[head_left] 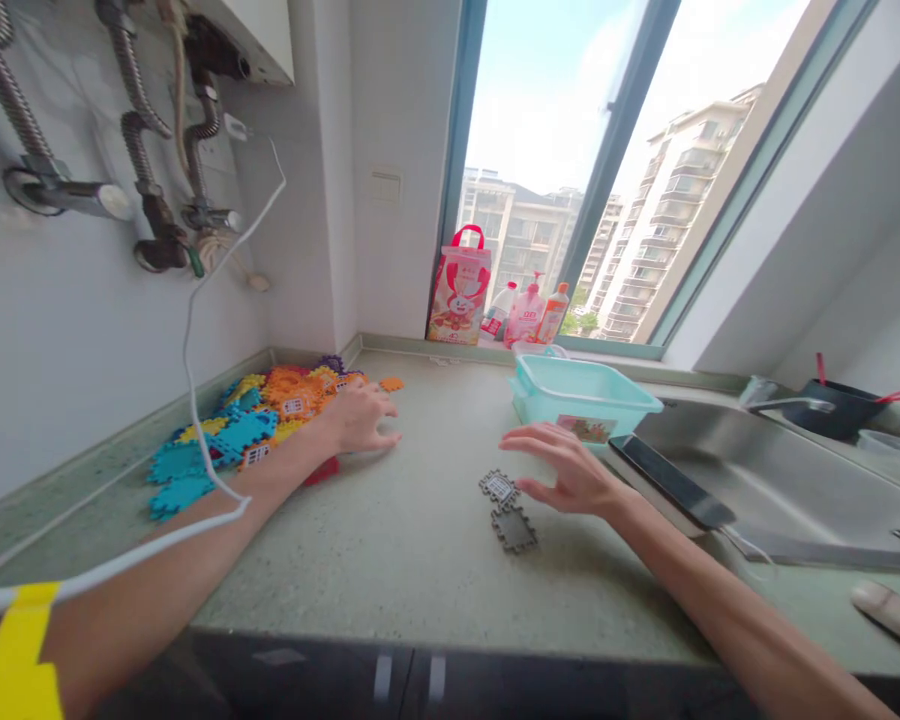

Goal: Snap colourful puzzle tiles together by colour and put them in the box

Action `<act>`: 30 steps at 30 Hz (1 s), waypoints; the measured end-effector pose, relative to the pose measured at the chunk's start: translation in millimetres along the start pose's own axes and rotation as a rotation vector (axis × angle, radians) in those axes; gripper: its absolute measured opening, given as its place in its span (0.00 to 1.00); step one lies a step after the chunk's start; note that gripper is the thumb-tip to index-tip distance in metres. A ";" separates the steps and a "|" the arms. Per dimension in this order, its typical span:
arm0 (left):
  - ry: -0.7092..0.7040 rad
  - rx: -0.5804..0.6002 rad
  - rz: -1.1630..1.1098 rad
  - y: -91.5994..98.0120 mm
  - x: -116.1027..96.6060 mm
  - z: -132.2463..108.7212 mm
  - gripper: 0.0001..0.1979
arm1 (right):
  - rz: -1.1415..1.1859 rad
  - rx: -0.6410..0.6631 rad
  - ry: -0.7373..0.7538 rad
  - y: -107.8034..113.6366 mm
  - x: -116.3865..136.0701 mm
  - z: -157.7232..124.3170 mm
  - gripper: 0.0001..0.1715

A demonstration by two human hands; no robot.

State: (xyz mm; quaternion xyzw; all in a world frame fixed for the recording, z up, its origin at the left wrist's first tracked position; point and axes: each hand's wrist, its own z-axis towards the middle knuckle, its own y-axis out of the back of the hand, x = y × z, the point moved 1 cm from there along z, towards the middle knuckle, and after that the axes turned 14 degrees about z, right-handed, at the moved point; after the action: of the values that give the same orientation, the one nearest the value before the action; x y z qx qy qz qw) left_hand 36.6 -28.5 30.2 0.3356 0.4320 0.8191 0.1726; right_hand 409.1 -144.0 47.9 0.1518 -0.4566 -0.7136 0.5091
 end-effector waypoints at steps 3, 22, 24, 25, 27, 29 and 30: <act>-0.062 -0.040 -0.017 11.0 -14.2 0.9 0.11 | 0.160 0.221 -0.118 -28.5 -0.4 -7.8 0.27; -0.527 -0.096 -0.378 40.8 -103.4 2.6 0.24 | 0.228 0.089 -0.273 -28.7 -36.5 -12.9 0.20; -0.524 -0.130 -0.368 40.9 -102.0 2.3 0.25 | 0.188 -0.021 -0.257 -30.7 -33.1 -9.4 0.19; -0.531 -0.154 -0.365 41.8 -103.2 2.2 0.24 | 0.185 -0.082 -0.234 -32.2 -30.5 -6.8 0.19; -0.552 -0.199 -0.349 44.0 -107.0 2.2 0.20 | 0.205 -0.177 -0.185 -37.0 -24.4 -0.7 0.19; -0.569 -0.233 -0.321 45.8 -110.3 2.3 0.13 | 0.242 -0.161 -0.142 -45.2 -18.7 5.2 0.19; -0.572 -0.247 -0.306 46.2 -110.9 2.3 0.11 | 0.266 -0.100 -0.117 -50.3 -16.5 7.4 0.18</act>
State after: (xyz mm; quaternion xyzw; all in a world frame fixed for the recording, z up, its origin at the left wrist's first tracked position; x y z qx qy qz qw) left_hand 117.9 -116.9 24.7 0.4593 0.3093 0.7027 0.4468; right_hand 381.6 -122.8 7.2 0.0226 -0.4652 -0.6694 0.5788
